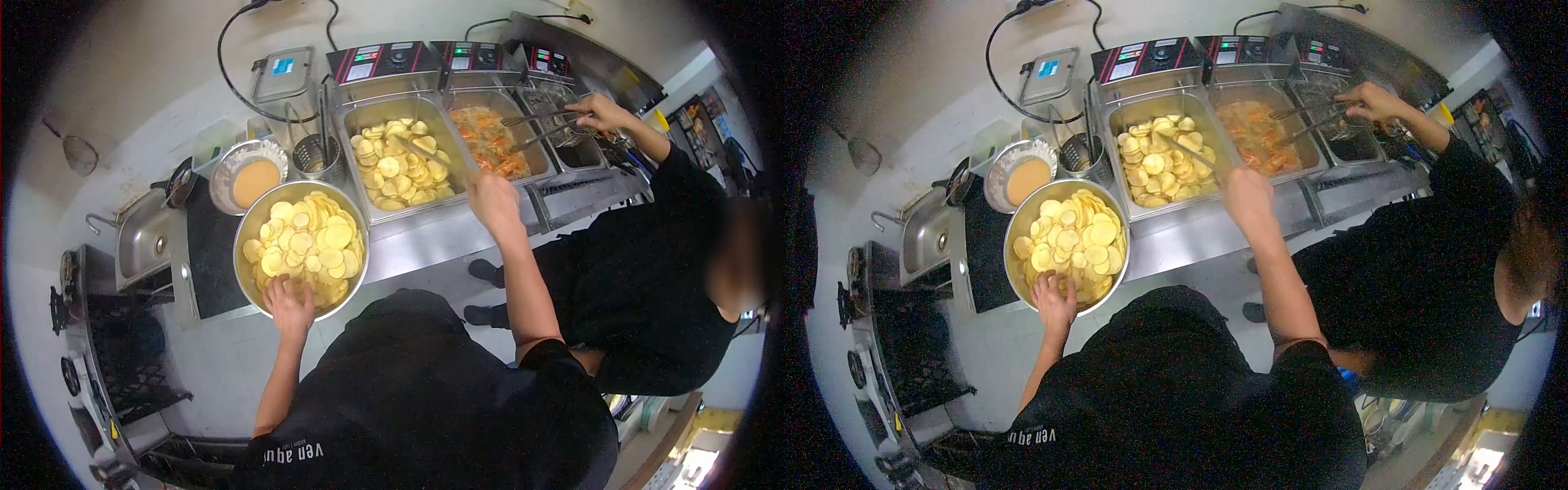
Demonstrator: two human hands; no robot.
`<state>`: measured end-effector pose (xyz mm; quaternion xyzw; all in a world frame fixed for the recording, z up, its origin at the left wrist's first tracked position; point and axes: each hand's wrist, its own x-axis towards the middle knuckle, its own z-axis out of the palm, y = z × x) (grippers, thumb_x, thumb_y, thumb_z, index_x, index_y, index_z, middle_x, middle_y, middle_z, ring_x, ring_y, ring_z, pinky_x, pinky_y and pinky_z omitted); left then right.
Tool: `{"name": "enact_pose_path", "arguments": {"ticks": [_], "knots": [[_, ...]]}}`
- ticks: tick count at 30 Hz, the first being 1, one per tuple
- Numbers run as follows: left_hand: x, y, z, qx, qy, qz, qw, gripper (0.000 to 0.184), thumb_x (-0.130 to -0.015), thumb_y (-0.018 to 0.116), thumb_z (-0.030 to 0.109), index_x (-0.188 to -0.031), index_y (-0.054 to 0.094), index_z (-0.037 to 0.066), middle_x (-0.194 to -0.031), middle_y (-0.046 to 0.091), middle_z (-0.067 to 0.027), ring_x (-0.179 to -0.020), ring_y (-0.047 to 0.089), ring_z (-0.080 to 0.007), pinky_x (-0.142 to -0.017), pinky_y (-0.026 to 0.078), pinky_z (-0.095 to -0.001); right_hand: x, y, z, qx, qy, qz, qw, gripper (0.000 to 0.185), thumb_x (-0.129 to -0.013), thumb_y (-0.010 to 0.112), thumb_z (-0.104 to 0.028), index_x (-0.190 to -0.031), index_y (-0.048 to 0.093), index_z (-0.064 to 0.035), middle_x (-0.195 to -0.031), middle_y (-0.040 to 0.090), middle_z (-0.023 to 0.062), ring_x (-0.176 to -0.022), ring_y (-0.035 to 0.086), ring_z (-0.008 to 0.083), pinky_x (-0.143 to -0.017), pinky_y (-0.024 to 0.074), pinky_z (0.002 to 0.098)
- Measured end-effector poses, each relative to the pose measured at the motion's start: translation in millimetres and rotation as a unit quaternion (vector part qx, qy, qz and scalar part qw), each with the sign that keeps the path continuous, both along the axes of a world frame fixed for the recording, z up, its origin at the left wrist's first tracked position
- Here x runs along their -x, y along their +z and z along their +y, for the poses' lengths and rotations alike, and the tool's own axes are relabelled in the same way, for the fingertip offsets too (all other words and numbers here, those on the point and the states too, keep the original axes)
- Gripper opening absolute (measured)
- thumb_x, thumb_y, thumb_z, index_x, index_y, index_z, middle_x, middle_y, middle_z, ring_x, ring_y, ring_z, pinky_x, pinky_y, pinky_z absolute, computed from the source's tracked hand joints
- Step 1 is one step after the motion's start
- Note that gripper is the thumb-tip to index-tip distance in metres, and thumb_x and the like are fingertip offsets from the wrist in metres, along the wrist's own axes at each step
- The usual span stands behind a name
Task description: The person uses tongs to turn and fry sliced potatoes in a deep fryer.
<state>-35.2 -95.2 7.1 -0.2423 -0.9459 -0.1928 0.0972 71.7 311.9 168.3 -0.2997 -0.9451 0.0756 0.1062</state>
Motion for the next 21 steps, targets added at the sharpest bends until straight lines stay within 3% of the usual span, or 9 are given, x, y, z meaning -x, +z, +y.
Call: {"name": "enact_pose_path", "arguments": {"ticks": [5,8,10,14,16,18,21], "knots": [[0.8,-2.2,-0.1,-0.002,-0.001,0.021,1.0,0.023,-0.087,0.069,0.025,-0.102,0.068,0.008,-0.119,0.06,-0.0125,-0.117,0.054,-0.0336,-0.106,0.035,-0.0505,11.0,12.5,30.3,-0.034,-0.017,0.056,0.998,0.025,-0.09,0.065,-0.019,-0.113,0.074,-0.0164,-0.085,0.07,0.0218,-0.083,0.069,0.0395,-0.075,0.0543,0.0491],[0.6,-3.7,0.0,-0.007,0.009,-0.01,1.0,0.026,-0.085,0.07,0.025,-0.104,0.07,0.007,-0.121,0.059,-0.0128,-0.121,0.051,-0.0326,-0.111,0.031,-0.0554,13.7,35.1,55.2,-0.074,-0.037,0.086,0.993,0.026,-0.09,0.065,-0.019,-0.115,0.073,-0.0177,-0.082,0.07,0.0207,-0.08,0.069,0.0397,-0.072,0.055,0.0499],[0.3,-3.5,0.2,-0.004,0.017,-0.007,1.0,0.025,-0.085,0.07,0.025,-0.103,0.07,0.007,-0.12,0.059,-0.013,-0.121,0.051,-0.0328,-0.11,0.032,-0.0555,12.1,45.0,85.9,-0.148,-0.07,0.129,0.978,0.017,-0.091,0.061,-0.02,-0.097,0.075,-0.0126,-0.078,0.071,0.0181,-0.073,0.071,0.0372,-0.066,0.0574,0.0489],[1.1,-7.1,-0.3,-0.001,0.022,-0.004,1.0,0.024,-0.085,0.07,0.025,-0.101,0.069,0.007,-0.12,0.059,-0.013,-0.121,0.051,-0.0333,-0.109,0.033,-0.0556,22.4,65.6,175.3,-0.225,-0.167,0.075,0.957,0.024,-0.09,0.059,-0.022,-0.085,0.073,-0.0024,-0.085,0.073,0.0206,-0.083,0.073,0.0369,-0.073,0.0586,0.0476],[0.3,-3.1,1.1,-0.007,0.019,0.001,1.0,0.024,-0.085,0.069,0.024,-0.1,0.068,0.006,-0.119,0.06,-0.0133,-0.121,0.051,-0.034,-0.108,0.033,-0.0557,20.5,105.4,201.1,-0.162,-0.174,-0.003,0.971,0.026,-0.092,0.053,-0.019,-0.092,0.073,-0.0032,-0.092,0.074,0.0212,-0.088,0.073,0.0391,-0.078,0.0579,0.0485],[-0.1,-1.8,1.2,-0.006,0.021,0.002,1.0,0.024,-0.085,0.069,0.024,-0.101,0.067,0.006,-0.118,0.06,-0.0135,-0.12,0.052,-0.0341,-0.108,0.033,-0.0558,30.2,99.2,267.1,-0.145,-0.229,-0.002,0.963,0.027,-0.093,0.052,-0.018,-0.095,0.074,-0.0027,-0.101,0.074,0.02,-0.097,0.072,0.0386,-0.082,0.0576,0.0484],[-0.6,-1.4,2.3,-0.006,0.024,0.008,1.0,0.024,-0.085,0.069,0.023,-0.101,0.067,0.005,-0.118,0.06,-0.0137,-0.119,0.052,-0.0343,-0.107,0.034,-0.0555,36.1,114.5,287.6,-0.207,-0.248,-0.008,0.946,0.028,-0.094,0.052,-0.019,-0.101,0.075,-0.0047,-0.105,0.073,0.0209,-0.101,0.071,0.0386,-0.085,0.0572,0.0487]]}}
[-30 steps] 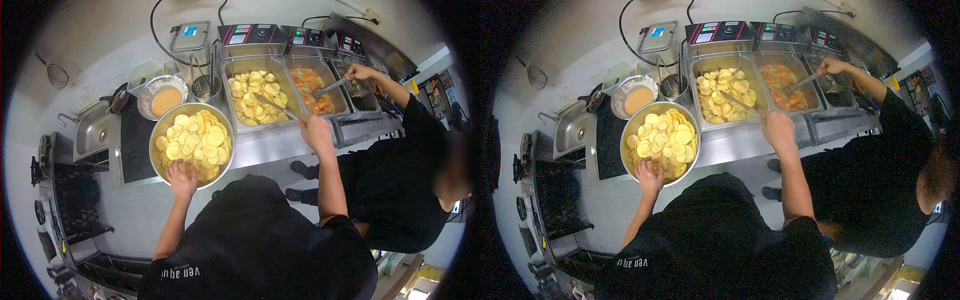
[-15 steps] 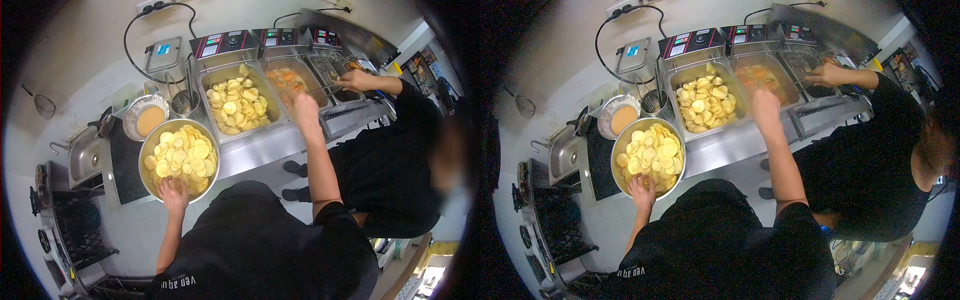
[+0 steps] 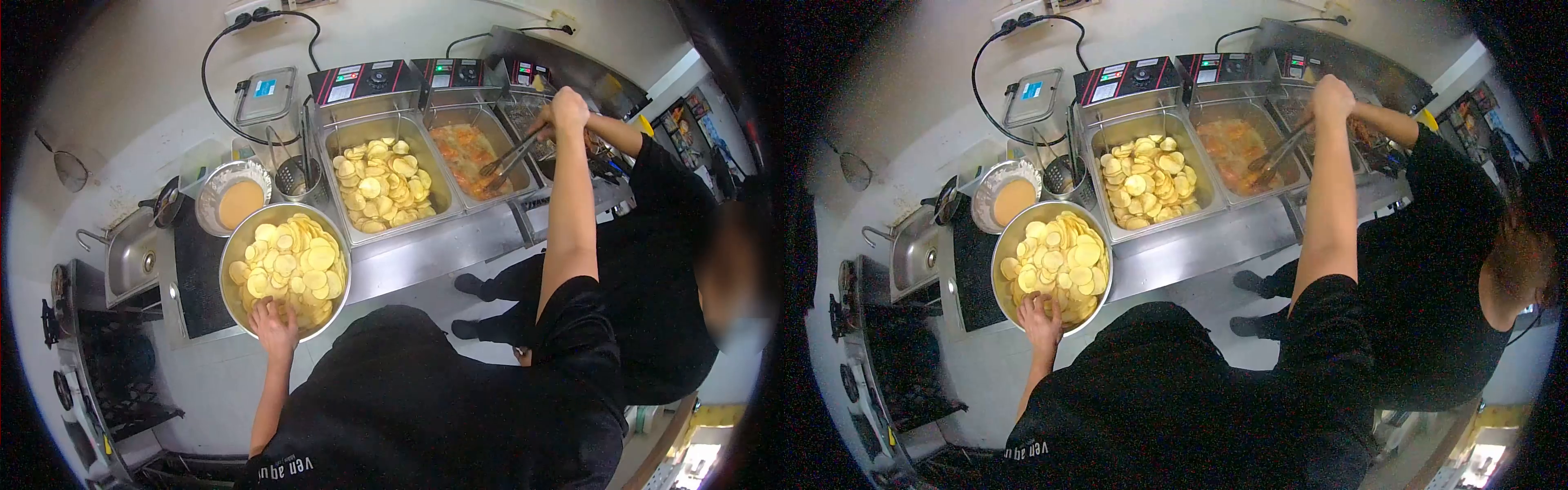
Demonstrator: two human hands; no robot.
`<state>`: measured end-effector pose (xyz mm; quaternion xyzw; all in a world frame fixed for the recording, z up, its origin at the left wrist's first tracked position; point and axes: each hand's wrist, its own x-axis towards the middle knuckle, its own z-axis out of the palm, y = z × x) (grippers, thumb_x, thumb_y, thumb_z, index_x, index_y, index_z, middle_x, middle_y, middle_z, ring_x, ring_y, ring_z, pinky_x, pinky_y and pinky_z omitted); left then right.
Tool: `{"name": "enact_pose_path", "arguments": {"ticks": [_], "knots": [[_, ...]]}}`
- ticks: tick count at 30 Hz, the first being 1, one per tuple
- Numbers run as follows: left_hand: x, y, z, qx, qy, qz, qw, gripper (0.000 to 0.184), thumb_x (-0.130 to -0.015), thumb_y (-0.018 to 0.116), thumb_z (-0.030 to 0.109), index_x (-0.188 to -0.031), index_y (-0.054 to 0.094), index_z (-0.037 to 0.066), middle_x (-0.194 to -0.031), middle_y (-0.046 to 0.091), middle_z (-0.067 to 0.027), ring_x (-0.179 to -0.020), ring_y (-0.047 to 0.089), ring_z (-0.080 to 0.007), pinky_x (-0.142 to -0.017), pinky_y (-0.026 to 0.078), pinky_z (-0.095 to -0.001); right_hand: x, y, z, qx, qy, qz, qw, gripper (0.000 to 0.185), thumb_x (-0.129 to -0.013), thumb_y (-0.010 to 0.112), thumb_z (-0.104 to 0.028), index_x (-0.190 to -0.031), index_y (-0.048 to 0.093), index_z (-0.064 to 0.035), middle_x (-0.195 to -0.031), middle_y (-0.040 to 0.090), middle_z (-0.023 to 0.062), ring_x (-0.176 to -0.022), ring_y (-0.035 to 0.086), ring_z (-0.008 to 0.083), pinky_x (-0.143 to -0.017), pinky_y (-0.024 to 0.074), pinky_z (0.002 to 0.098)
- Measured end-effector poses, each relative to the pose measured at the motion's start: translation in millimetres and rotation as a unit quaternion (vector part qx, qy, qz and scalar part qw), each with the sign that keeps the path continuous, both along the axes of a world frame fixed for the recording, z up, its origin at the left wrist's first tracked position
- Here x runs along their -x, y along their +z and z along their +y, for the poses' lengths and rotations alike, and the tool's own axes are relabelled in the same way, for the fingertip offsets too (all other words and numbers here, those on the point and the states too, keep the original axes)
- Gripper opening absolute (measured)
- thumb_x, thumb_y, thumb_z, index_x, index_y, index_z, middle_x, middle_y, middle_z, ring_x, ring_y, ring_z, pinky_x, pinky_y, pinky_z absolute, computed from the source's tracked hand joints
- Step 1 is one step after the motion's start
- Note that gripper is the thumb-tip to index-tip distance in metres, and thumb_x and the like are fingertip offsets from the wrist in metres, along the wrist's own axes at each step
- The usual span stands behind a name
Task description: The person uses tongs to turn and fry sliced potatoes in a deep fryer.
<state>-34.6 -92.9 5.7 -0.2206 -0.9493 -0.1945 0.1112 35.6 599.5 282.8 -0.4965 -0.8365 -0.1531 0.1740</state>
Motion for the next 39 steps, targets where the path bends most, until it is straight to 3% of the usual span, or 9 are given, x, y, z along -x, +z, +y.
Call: {"name": "enact_pose_path", "arguments": {"ticks": [5,9,12,14,18,20,24,26,39], "knots": [[0.7,1.0,-1.1,-0.005,-0.003,-0.008,1.0,0.025,-0.085,0.069,0.023,-0.102,0.068,0.004,-0.118,0.061,-0.0142,-0.118,0.052,-0.0347,-0.108,0.034,-0.0536,9.9,19.1,22.1,0.05,-0.069,-0.025,0.996,0.032,-0.095,0.051,-0.021,-0.113,0.074,-0.008,-0.122,0.069,0.0191,-0.114,0.067,0.0365,-0.091,0.0553,0.0462],[1.4,1.7,-0.6,0.0,0.001,-0.003,1.0,0.027,-0.086,0.068,0.024,-0.103,0.067,0.003,-0.118,0.061,-0.0151,-0.119,0.052,-0.0358,-0.108,0.034,-0.0535,6.1,18.6,38.9,0.053,-0.079,0.004,0.995,0.033,-0.093,0.052,-0.022,-0.115,0.073,-0.007,-0.12,0.069,0.0202,-0.113,0.067,0.0384,-0.095,0.0533,0.0484],[0.2,-1.3,-1.5,0.008,0.007,-0.004,1.0,0.029,-0.087,0.068,0.026,-0.103,0.067,0.002,-0.119,0.06,-0.016,-0.123,0.051,-0.0368,-0.111,0.032,-0.055,4.5,42.9,-25.6,0.065,-0.057,0.01,0.996,0.034,-0.093,0.053,-0.024,-0.114,0.073,-0.006,-0.115,0.07,0.0219,-0.11,0.068,0.0385,-0.093,0.0531,0.0486],[1.7,-6.7,-4.2,0.018,0.02,0.002,1.0,0.03,-0.087,0.067,0.027,-0.103,0.067,0.002,-0.12,0.06,-0.0163,-0.125,0.05,-0.0373,-0.112,0.031,-0.0558,-7.7,35.0,-70.4,0.046,0.101,-0.003,0.994,0.034,-0.093,0.056,-0.027,-0.113,0.074,-0.0062,-0.109,0.071,0.0232,-0.106,0.068,0.0384,-0.091,0.0537,0.0471],[2.0,-1.1,-4.3,0.004,0.01,-0.037,0.999,0.033,-0.088,0.066,0.031,-0.104,0.067,0.003,-0.123,0.059,-0.0164,-0.128,0.048,-0.0373,-0.113,0.03,-0.0576,-21.0,-8.5,-205.7,0.178,0.322,-0.035,0.929,0.031,-0.089,0.063,-0.029,-0.111,0.075,-0.0098,-0.101,0.072,0.023,-0.097,0.07,0.0387,-0.086,0.0548,0.046],[0.8,1.9,-2.8,0.006,0.005,-0.041,0.999,0.032,-0.089,0.067,0.031,-0.105,0.068,0.003,-0.123,0.059,-0.0154,-0.127,0.048,-0.0368,-0.113,0.029,-0.058,-9.2,-51.0,-255.1,0.224,0.308,-0.104,0.919,0.025,-0.084,0.066,-0.025,-0.104,0.076,-0.0137,-0.091,0.073,0.0165,-0.087,0.072,0.0358,-0.077,0.0569,0.0488],[1.2,-1.6,-3.2,0.014,-0.001,0.018,1.0,0.023,-0.085,0.071,0.024,-0.102,0.067,0.008,-0.119,0.06,-0.0118,-0.12,0.052,-0.0337,-0.108,0.034,-0.0526,21.1,-125.2,-299.8,0.191,0.335,-0.148,0.911,0.018,-0.082,0.065,-0.018,-0.092,0.074,-0.0065,-0.09,0.073,0.018,-0.084,0.073,0.034,-0.074,0.0581,0.0469],[1.0,-0.1,-3.4,0.003,-0.003,-0.03,1.0,0.031,-0.088,0.067,0.03,-0.104,0.068,0.004,-0.121,0.059,-0.0145,-0.126,0.049,-0.0354,-0.111,0.031,-0.0584,29.9,-137.5,-289.1,0.181,0.335,-0.133,0.915,0.017,-0.082,0.065,-0.017,-0.09,0.074,-0.0051,-0.089,0.073,0.0192,-0.084,0.073,0.0343,-0.074,0.058,0.0465],[-0.2,0.9,-2.5,-0.007,0.002,-0.025,1.0,0.028,-0.086,0.068,0.028,-0.102,0.069,0.005,-0.121,0.059,-0.0128,-0.125,0.048,-0.0342,-0.111,0.031,-0.0569,6.6,-89.7,-244.8,0.245,0.229,-0.05,0.941,0.035,-0.087,0.065,-0.033,-0.097,0.075,-0.0016,-0.094,0.072,0.0243,-0.093,0.07,0.04,-0.084,0.055,0.0489]]}}
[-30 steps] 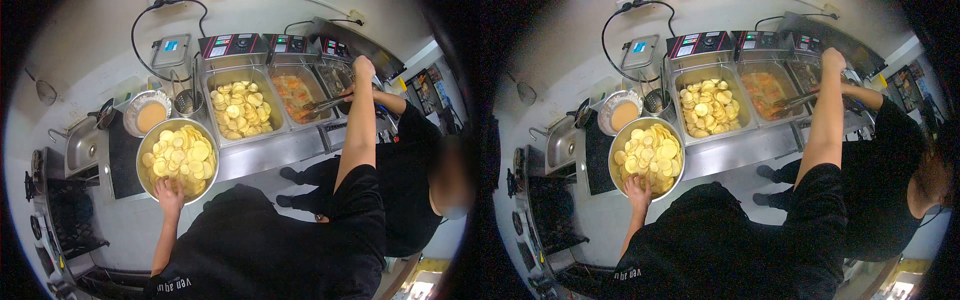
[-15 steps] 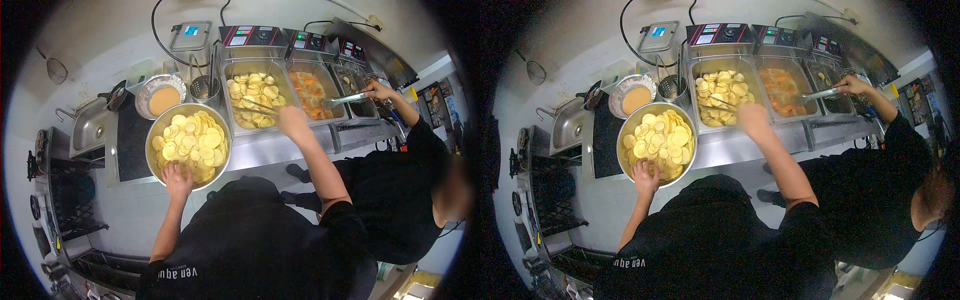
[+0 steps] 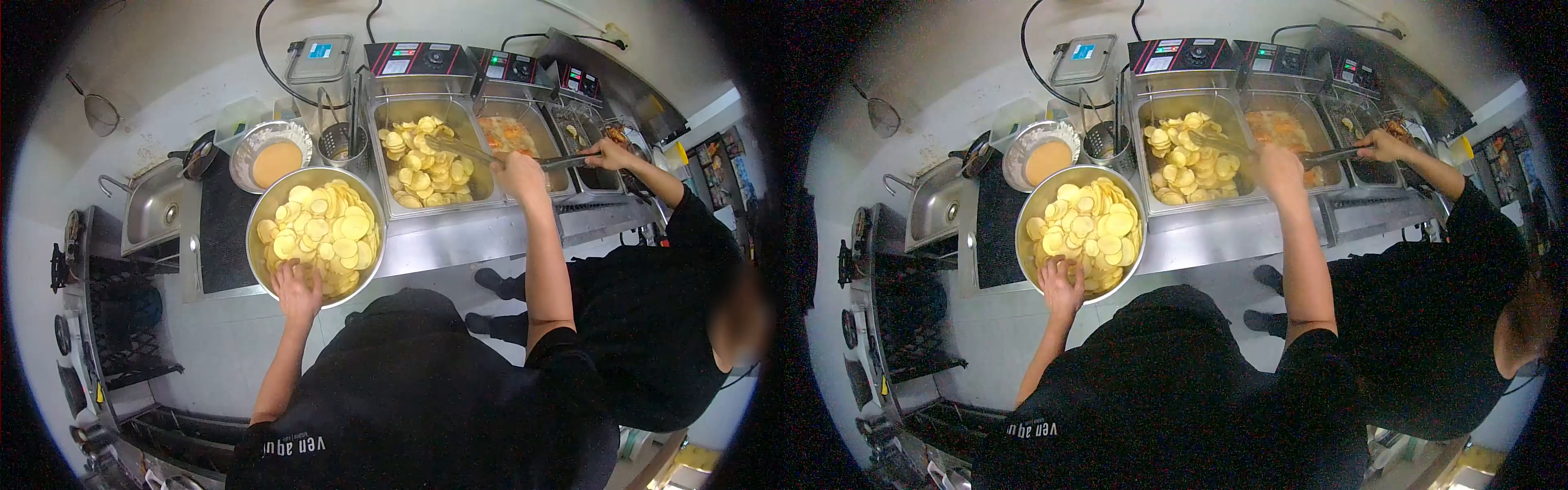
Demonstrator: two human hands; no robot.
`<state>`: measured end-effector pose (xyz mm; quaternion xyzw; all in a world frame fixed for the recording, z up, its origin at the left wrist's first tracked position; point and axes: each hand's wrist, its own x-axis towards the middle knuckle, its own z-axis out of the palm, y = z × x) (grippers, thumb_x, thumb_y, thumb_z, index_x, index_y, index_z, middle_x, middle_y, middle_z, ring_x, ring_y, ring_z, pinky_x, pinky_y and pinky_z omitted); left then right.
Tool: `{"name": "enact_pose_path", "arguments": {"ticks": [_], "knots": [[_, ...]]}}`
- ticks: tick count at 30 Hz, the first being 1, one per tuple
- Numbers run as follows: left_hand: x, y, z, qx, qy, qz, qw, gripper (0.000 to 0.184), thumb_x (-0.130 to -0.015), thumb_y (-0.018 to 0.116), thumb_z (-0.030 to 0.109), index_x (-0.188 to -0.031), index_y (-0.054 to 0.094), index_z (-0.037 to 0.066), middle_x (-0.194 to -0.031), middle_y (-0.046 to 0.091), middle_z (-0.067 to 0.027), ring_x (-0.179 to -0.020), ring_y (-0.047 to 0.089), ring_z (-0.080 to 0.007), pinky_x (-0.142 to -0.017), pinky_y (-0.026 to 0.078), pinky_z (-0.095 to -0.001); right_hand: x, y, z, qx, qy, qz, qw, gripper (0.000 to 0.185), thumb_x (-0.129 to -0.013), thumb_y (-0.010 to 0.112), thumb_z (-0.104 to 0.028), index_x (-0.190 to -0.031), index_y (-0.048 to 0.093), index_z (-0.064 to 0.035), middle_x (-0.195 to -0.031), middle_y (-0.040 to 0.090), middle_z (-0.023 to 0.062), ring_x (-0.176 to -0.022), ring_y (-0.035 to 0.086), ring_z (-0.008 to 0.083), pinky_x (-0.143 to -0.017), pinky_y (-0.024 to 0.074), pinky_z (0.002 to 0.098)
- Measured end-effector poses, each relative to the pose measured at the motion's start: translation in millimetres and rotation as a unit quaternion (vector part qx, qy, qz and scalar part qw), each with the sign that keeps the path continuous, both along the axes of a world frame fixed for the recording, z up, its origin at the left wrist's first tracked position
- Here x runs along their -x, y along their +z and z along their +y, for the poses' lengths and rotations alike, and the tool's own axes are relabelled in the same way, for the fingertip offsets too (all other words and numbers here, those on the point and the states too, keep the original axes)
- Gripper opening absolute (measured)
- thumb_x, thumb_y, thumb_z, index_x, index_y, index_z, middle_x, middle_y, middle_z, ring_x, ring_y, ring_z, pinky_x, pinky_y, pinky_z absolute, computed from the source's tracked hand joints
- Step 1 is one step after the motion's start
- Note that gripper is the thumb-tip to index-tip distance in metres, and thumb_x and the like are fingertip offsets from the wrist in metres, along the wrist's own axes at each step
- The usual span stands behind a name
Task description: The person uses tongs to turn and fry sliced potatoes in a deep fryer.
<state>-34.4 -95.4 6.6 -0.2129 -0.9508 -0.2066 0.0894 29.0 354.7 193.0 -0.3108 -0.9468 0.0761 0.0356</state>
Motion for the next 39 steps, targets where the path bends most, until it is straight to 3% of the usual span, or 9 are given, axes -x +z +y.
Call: {"name": "enact_pose_path", "arguments": {"ticks": [6,11,14,17,21,24,28,32,39], "knots": [[0.9,-0.4,0.3,0.004,-0.011,0.009,1.0,0.026,-0.085,0.07,0.026,-0.101,0.07,0.006,-0.12,0.059,-0.0127,-0.123,0.05,-0.0341,-0.111,0.031,-0.0567,0.0,-16.2,19.6,-0.022,-0.074,-0.032,0.997,0.034,-0.089,0.064,-0.034,-0.097,0.075,-0.0024,-0.098,0.072,0.0249,-0.097,0.069,0.0409,-0.085,0.0544,0.0489],[1.6,-1.4,0.0,0.018,-0.022,0.037,0.999,0.023,-0.086,0.07,0.026,-0.101,0.069,0.008,-0.116,0.061,-0.0115,-0.119,0.052,-0.0332,-0.106,0.035,-0.0506,7.4,-73.7,45.8,0.001,-0.059,-0.003,0.998,0.035,-0.089,0.063,-0.034,-0.095,0.075,-0.0018,-0.099,0.071,0.0254,-0.098,0.069,0.0415,-0.086,0.0537,0.0496],[2.4,-1.6,-0.1,0.011,-0.02,0.029,0.999,0.022,-0.086,0.07,0.025,-0.1,0.069,0.008,-0.116,0.061,-0.0118,-0.118,0.052,-0.0332,-0.105,0.036,-0.0494,1.5,-74.7,41.7,0.057,-0.046,-0.014,0.997,0.035,-0.089,0.064,-0.033,-0.096,0.075,-0.0009,-0.098,0.071,0.0258,-0.098,0.069,0.0419,-0.086,0.0531,0.0498],[2.1,-2.2,-0.7,0.003,-0.016,-0.002,1.0,0.027,-0.086,0.069,0.028,-0.104,0.068,0.008,-0.119,0.06,-0.0121,-0.122,0.051,-0.0332,-0.111,0.031,-0.0579,-24.6,-55.4,22.0,0.111,-0.019,-0.032,0.993,0.035,-0.089,0.064,-0.032,-0.097,0.075,0.0,-0.097,0.07,0.0268,-0.097,0.068,0.0421,-0.087,0.0527,0.0498],[1.9,-1.7,-0.9,0.002,-0.017,0.005,1.0,0.028,-0.086,0.069,0.028,-0.103,0.068,0.006,-0.119,0.059,-0.0133,-0.12,0.052,-0.0337,-0.11,0.032,-0.0565,-51.9,3.1,-5.4,0.14,-0.051,-0.07,0.986,0.034,-0.09,0.065,-0.031,-0.097,0.074,0.001,-0.095,0.069,0.0287,-0.096,0.068,0.0424,-0.087,0.0522,0.0497],[3.7,-2.2,-1.9,0.015,-0.023,-0.006,1.0,0.029,-0.086,0.069,0.028,-0.104,0.068,0.005,-0.118,0.059,-0.0148,-0.119,0.052,-0.0344,-0.108,0.034,-0.0548,-57.5,-10.1,7.8,0.086,-0.029,-0.069,0.993,0.034,-0.091,0.062,-0.029,-0.101,0.074,0.0007,-0.092,0.07,0.0281,-0.09,0.069,0.0413,-0.081,0.0523,0.0474],[4.0,-5.1,-2.8,0.011,-0.031,0.015,0.999,0.031,-0.086,0.069,0.028,-0.104,0.068,0.003,-0.119,0.06,-0.0154,-0.118,0.053,-0.035,-0.106,0.035,-0.0538,-41.6,-48.9,4.8,0.125,0.005,-0.055,0.991,0.034,-0.092,0.063,-0.031,-0.098,0.073,0.0021,-0.091,0.07,0.0273,-0.091,0.068,0.0416,-0.082,0.0519,0.0472],[3.3,-3.8,-1.9,0.006,-0.027,0.011,1.0,0.03,-0.087,0.068,0.027,-0.103,0.068,0.003,-0.119,0.06,-0.0149,-0.118,0.053,-0.0348,-0.107,0.035,-0.0543,-46.4,-20.7,-26.6,0.167,0.02,-0.057,0.984,0.033,-0.091,0.063,-0.027,-0.099,0.073,0.0032,-0.097,0.069,0.0295,-0.098,0.067,0.0436,-0.088,0.0516,0.0494],[2.8,-2.8,-1.7,0.011,-0.021,0.008,1.0,0.029,-0.086,0.068,0.026,-0.104,0.067,0.003,-0.119,0.06,-0.0146,-0.118,0.053,-0.0346,-0.109,0.034,-0.0552,-55.0,2.7,-22.4,0.036,0.08,-0.122,0.989,0.027,-0.087,0.06,-0.018,-0.101,0.071,0.0019,-0.095,0.07,0.0276,-0.096,0.068,0.0422,-0.086,0.053,0.0499]]}}
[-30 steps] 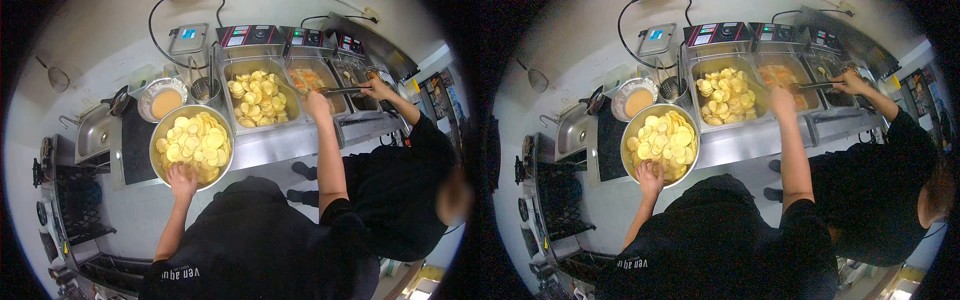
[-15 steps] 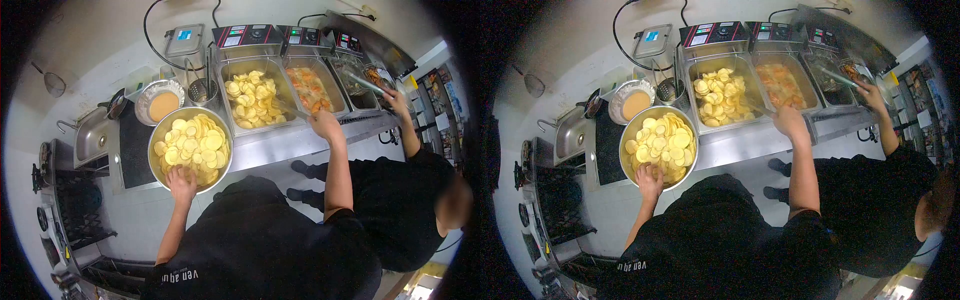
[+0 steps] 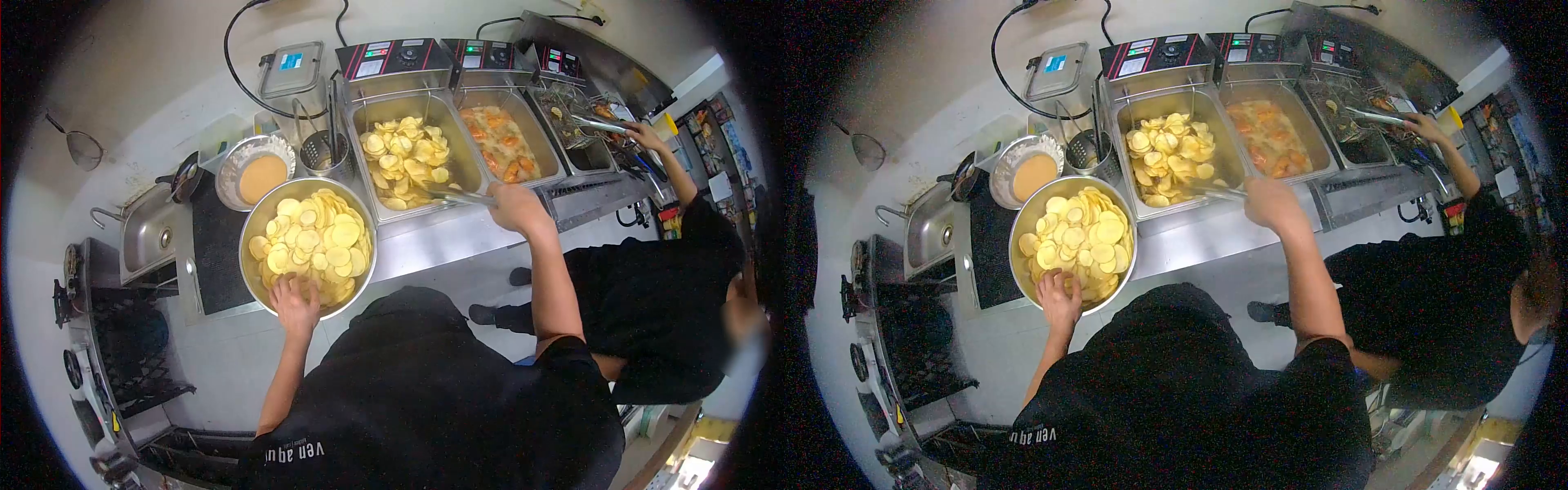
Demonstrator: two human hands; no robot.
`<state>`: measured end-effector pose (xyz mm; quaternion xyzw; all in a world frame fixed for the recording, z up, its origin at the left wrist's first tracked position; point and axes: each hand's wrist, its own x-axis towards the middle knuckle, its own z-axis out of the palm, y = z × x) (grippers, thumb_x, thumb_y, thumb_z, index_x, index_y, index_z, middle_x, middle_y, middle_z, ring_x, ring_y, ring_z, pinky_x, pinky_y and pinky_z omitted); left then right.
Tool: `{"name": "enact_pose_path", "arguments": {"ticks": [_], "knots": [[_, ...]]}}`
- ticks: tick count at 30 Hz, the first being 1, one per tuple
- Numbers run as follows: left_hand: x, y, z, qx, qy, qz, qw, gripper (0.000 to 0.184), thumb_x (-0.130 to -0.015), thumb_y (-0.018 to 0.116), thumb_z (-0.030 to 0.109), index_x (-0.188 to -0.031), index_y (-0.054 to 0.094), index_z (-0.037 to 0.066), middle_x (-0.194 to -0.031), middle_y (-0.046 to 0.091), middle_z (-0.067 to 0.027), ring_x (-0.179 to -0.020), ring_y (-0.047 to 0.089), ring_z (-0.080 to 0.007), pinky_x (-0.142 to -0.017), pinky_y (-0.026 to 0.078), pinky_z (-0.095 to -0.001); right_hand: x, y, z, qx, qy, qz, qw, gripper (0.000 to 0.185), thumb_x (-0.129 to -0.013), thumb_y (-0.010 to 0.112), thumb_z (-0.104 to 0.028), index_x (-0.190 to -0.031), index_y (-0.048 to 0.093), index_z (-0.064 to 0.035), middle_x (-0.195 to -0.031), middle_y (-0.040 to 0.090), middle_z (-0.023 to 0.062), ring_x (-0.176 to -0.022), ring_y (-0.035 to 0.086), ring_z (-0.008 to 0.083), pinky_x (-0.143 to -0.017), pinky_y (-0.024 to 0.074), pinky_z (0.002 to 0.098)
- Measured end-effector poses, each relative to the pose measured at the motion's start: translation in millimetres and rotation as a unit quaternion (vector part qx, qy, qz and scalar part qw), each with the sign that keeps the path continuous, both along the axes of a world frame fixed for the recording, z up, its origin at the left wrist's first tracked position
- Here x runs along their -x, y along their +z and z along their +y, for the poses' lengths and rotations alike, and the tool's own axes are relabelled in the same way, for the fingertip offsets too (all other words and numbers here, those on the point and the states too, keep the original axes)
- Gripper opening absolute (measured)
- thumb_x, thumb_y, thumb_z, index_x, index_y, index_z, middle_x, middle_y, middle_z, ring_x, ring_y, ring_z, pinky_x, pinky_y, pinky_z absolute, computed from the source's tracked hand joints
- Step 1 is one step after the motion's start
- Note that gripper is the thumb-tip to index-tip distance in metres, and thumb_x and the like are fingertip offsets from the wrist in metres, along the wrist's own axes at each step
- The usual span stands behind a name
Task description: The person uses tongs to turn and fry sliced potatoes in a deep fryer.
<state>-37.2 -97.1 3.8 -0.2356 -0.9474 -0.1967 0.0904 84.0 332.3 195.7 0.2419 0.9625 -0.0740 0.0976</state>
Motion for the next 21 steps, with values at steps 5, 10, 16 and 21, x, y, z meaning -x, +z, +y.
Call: {"name": "enact_pose_path", "arguments": {"ticks": [5,10,16,21], "knots": [[-0.2,4.4,0.3,-0.006,-0.006,-0.005,1.0,0.031,-0.085,0.069,0.027,-0.104,0.067,0.002,-0.118,0.06,-0.0149,-0.118,0.052,-0.0349,-0.108,0.034,-0.0542,23.4,-0.5,25.5,-0.077,-0.029,-0.02,0.996,0.027,-0.083,0.062,-0.017,-0.104,0.071,-0.0037,-0.096,0.071,0.0249,-0.097,0.068,0.0408,-0.085,0.0528,0.0498],[0.6,0.0,1.3,0.004,0.001,0.0,1.0,0.03,-0.086,0.068,0.027,-0.104,0.067,0.004,-0.118,0.06,-0.0148,-0.117,0.052,-0.0355,-0.108,0.034,-0.0543,73.9,-7.8,38.0,-0.062,-0.059,0.089,0.992,0.027,-0.085,0.065,-0.023,-0.102,0.073,-0.0035,-0.096,0.071,0.0245,-0.096,0.069,0.0405,-0.086,0.0542,0.0488],[0.0,3.6,3.4,0.008,0.016,0.031,0.999,0.02,-0.086,0.069,0.023,-0.099,0.068,0.008,-0.115,0.062,-0.013,-0.115,0.054,-0.0338,-0.104,0.037,-0.0488,112.8,-73.1,65.8,-0.017,-0.089,0.074,0.993,0.034,-0.086,0.068,-0.033,-0.096,0.074,-0.0011,-0.096,0.071,0.0254,-0.097,0.069,0.04,-0.085,0.055,0.0481],[-2.5,6.1,4.9,0.0,0.018,0.03,0.999,0.021,-0.085,0.07,0.023,-0.099,0.068,0.008,-0.115,0.062,-0.0125,-0.114,0.054,-0.0337,-0.104,0.037,-0.0492,53.0,-16.6,55.2,-0.044,-0.082,-0.013,0.996,0.035,-0.086,0.07,-0.036,-0.1,0.075,-0.0033,-0.097,0.072,0.0228,-0.096,0.07,0.0392,-0.083,0.0553,0.0479]]}}
